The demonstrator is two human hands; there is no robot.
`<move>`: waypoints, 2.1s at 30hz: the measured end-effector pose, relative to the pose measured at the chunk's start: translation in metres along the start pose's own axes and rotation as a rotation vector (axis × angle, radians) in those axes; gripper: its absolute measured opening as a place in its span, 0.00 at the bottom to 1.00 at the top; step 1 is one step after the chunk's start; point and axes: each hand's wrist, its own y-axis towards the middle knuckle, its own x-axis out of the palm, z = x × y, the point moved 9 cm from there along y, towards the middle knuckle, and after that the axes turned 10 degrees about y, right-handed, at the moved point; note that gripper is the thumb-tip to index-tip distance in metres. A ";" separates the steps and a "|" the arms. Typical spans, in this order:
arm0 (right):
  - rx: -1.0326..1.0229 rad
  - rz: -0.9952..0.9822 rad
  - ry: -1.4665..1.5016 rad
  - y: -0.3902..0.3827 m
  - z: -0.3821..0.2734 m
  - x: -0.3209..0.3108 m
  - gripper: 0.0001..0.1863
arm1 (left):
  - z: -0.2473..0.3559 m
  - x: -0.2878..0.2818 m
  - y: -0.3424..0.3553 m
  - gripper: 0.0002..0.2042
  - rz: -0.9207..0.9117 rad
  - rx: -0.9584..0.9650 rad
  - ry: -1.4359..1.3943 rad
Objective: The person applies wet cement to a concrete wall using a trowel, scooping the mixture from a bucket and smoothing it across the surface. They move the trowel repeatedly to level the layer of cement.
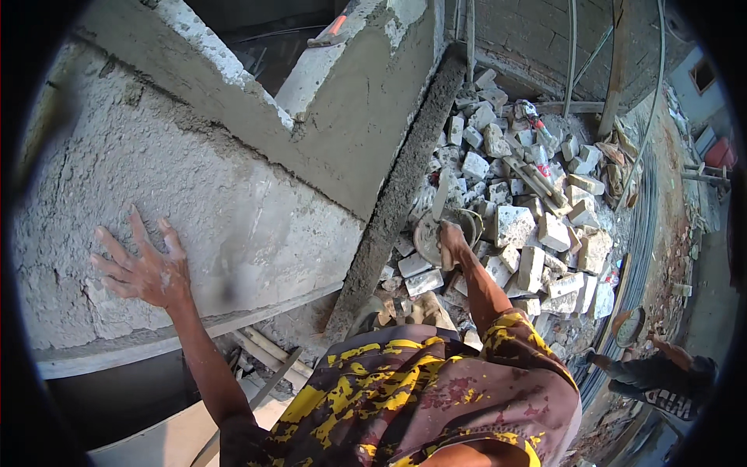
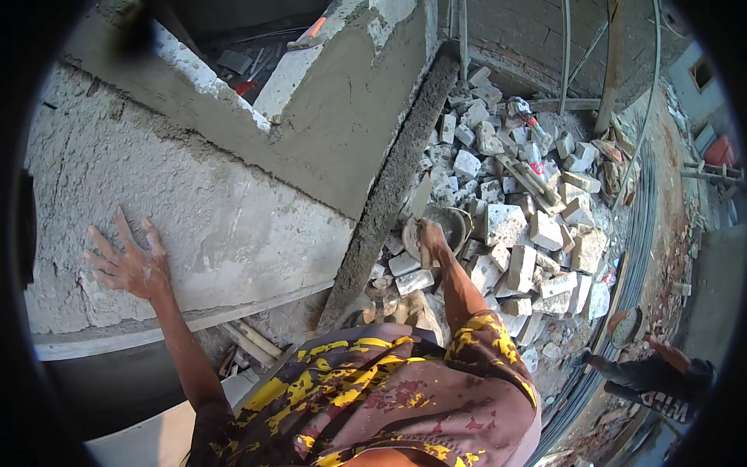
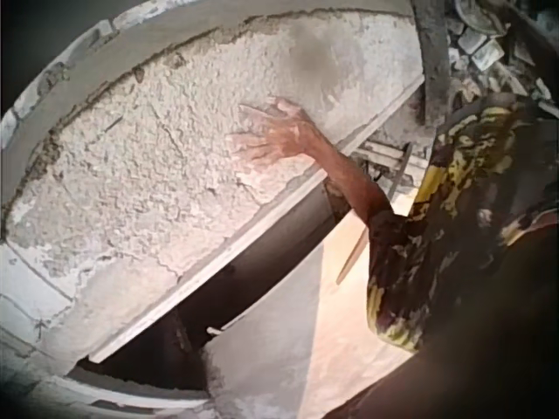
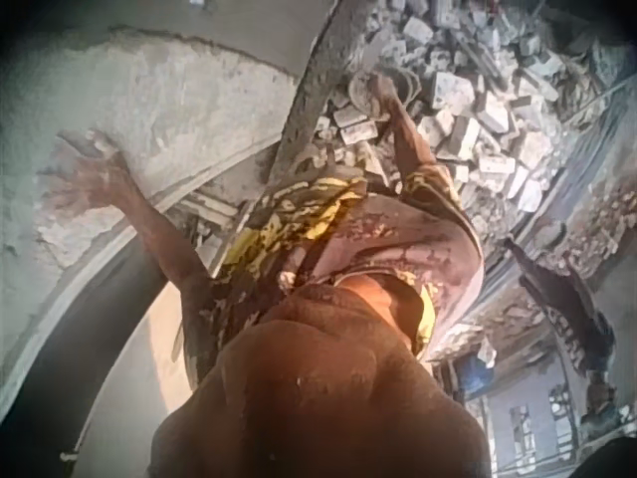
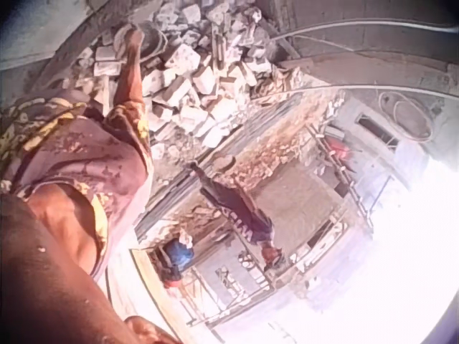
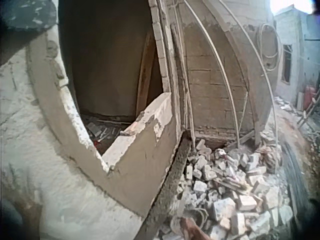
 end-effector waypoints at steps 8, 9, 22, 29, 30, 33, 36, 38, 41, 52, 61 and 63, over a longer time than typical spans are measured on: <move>0.096 0.094 -0.114 -0.060 0.087 -0.048 0.18 | -0.014 -0.001 -0.007 0.16 0.023 -0.032 -0.157; 0.128 0.114 -0.172 -0.088 0.111 -0.055 0.18 | -0.015 0.002 -0.008 0.15 -0.003 -0.025 -0.175; 0.452 0.381 -0.235 -0.331 0.299 -0.032 0.16 | -0.043 -0.042 -0.008 0.12 0.286 -0.029 -0.955; 0.542 0.487 -0.169 -0.388 0.364 0.021 0.16 | 0.101 -0.047 -0.015 0.14 -0.141 -0.182 -2.078; 0.573 0.514 -0.169 -0.399 0.370 0.030 0.15 | 0.135 -0.044 -0.026 0.14 -0.318 -0.148 -2.181; 0.669 0.529 -0.186 -0.406 0.381 0.050 0.15 | 0.234 -0.054 -0.078 0.18 -0.708 0.130 -2.335; 0.740 0.608 -0.113 -0.415 0.390 0.055 0.15 | 0.313 -0.069 -0.200 0.22 -1.074 0.553 -2.131; 0.708 0.646 -0.198 -0.417 0.385 0.051 0.15 | 0.343 -0.075 -0.318 0.19 -1.271 0.923 -1.761; 0.636 0.599 -0.406 -0.432 0.367 0.056 0.15 | 0.314 -0.087 -0.490 0.20 -1.720 1.349 -1.539; -0.339 0.896 0.259 -0.588 0.139 0.103 0.30 | 0.287 -0.128 -0.573 0.24 -2.259 1.254 -1.289; -0.301 1.117 0.122 -0.606 0.137 0.088 0.21 | 0.329 -0.127 -0.559 0.27 -2.317 1.018 -1.316; 0.547 0.876 0.153 -0.535 0.270 0.068 0.17 | 0.327 -0.117 -0.549 0.28 -2.340 0.957 -1.336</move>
